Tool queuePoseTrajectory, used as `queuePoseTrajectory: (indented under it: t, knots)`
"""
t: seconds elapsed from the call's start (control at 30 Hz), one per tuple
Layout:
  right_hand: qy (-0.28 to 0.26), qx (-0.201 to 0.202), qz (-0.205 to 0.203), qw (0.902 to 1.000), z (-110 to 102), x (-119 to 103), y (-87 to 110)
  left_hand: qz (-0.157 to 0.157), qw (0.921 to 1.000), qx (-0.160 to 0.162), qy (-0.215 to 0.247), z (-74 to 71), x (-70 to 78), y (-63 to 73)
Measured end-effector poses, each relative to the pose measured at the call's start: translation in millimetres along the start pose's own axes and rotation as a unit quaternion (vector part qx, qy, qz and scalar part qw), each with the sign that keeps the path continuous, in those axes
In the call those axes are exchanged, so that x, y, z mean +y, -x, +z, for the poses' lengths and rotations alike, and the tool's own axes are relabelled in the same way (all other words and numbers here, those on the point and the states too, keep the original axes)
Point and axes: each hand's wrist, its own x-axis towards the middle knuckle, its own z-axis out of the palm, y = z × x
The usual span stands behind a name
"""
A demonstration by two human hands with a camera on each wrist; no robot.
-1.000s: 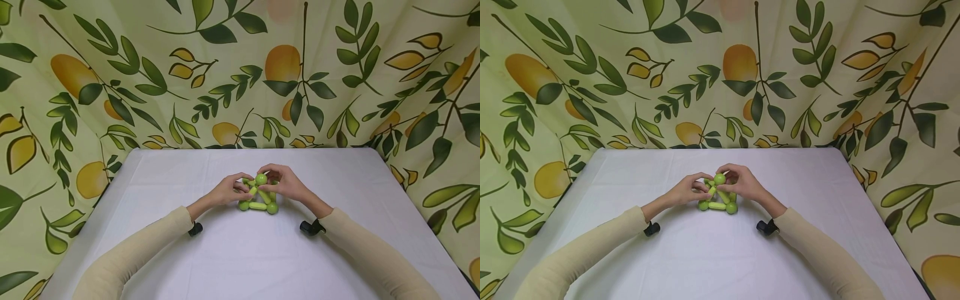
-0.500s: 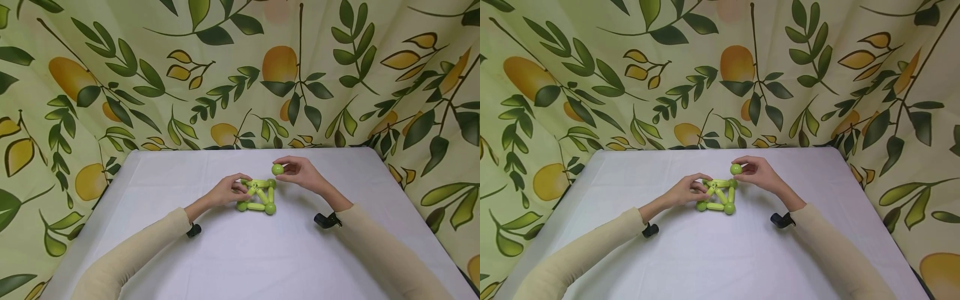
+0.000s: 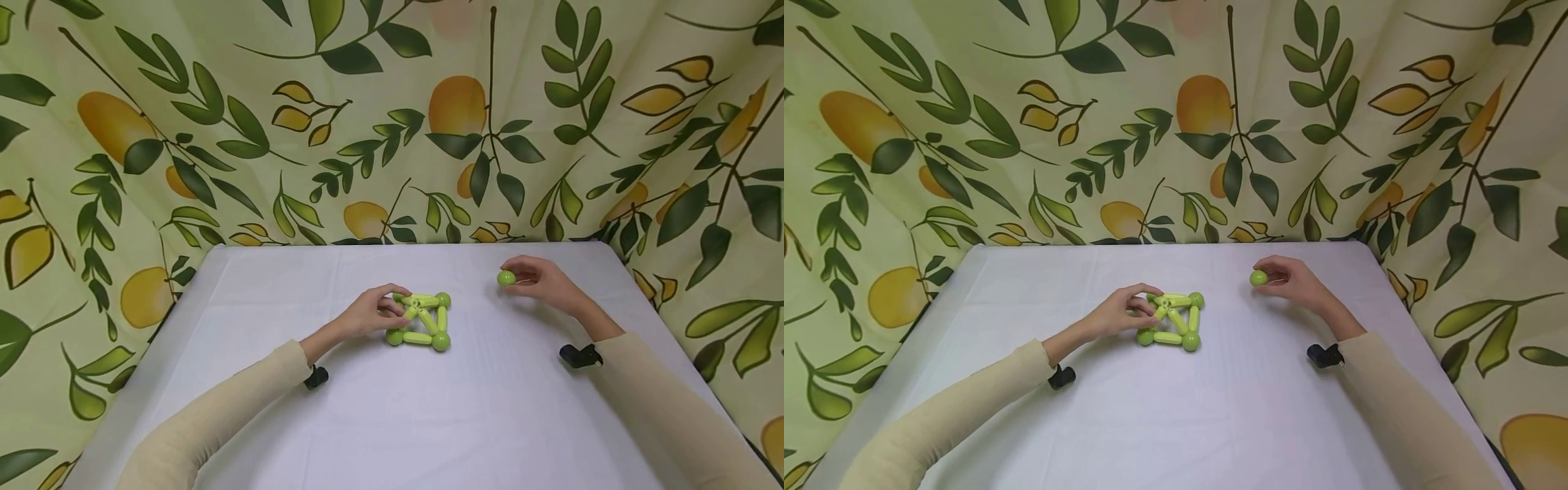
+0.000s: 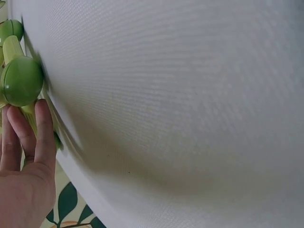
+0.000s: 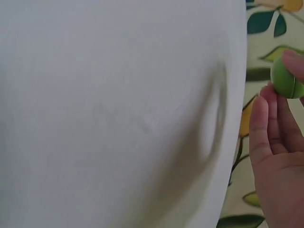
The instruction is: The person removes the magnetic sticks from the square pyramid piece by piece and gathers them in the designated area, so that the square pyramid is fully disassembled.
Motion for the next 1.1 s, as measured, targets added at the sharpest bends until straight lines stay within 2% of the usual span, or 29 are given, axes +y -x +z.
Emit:
queuePoseTrajectory:
  t: [0.27,0.53,0.73,0.93,1.1]
  knots:
    - [0.042,-0.012,0.053,0.9976,-25.7,21.1,8.3,0.000,1.0000,0.005,0.001,0.1,-1.5,1.0]
    - [0.061,0.014,0.051,0.9967,-44.7,37.8,14.9,0.001,1.0000,0.008,0.002,0.5,0.2,2.3]
    - [0.055,0.028,0.062,0.9962,-53.0,43.6,14.2,-0.009,0.9999,0.010,0.000,0.6,-0.2,1.2]
    - [0.072,0.016,0.105,0.9917,-57.8,48.0,13.9,-0.007,0.9999,0.009,-0.002,0.7,0.7,1.5]
    - [0.076,0.009,0.109,0.9911,-59.7,48.7,15.8,-0.001,1.0000,0.007,-0.002,0.5,1.0,2.1]
